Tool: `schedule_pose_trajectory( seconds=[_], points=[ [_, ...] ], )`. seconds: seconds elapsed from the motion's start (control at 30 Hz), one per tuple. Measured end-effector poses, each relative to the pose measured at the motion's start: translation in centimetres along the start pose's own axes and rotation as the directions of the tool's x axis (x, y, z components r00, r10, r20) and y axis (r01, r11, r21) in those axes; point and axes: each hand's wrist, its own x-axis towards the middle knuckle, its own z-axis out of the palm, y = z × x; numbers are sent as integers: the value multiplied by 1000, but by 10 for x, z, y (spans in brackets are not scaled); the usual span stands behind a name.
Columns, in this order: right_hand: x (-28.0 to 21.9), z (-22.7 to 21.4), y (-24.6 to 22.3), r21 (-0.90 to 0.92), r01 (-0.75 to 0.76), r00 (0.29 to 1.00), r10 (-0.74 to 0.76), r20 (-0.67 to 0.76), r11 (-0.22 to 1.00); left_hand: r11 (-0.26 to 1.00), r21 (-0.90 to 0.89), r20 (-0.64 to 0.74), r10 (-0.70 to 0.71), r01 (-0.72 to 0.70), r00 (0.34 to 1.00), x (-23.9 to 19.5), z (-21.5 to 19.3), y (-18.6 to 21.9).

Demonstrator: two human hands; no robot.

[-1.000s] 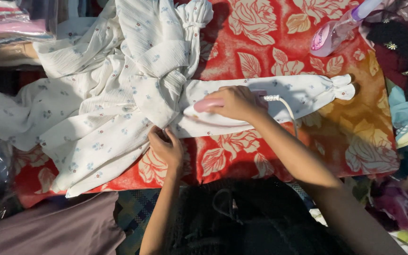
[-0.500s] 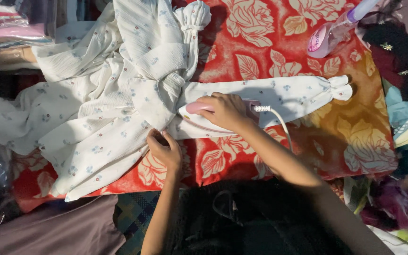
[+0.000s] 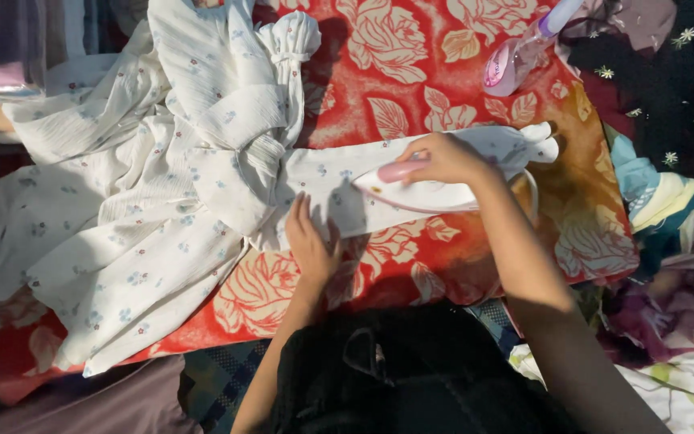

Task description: Ironing a white floral pattern blouse using a steam iron and water spray.

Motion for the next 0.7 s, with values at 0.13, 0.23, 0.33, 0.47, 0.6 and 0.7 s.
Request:
schedule_pose_trajectory(
  seconds=[0.13, 0.23, 0.33, 0.47, 0.6, 0.7],
  points=[
    [-38, -12, 47, 85, -211, 880, 227, -418, 974, 999, 51, 342, -13, -5, 939, 23, 35, 0],
    [-60, -4, 55, 34, -249, 747, 215, -629, 968, 987, 139, 466, 9, -84, 885, 33, 50, 1],
    [-80, 0, 37, 53, -290, 709, 252, -658, 955, 977, 181, 522, 0, -110, 853, 34, 52, 4],
    [-92, -7, 21, 55, -532, 609, 427, -669, 845, 979, 183, 538, -21, -92, 843, 37, 49, 8],
    [-95, -5, 36, 41, -647, 481, 450, -752, 761, 977, 191, 548, -23, -98, 836, 36, 49, 7],
    [-99, -4, 27, 66, -655, 471, 475, -743, 753, 974, 198, 551, -20, -108, 834, 38, 49, 8]
  ],
)
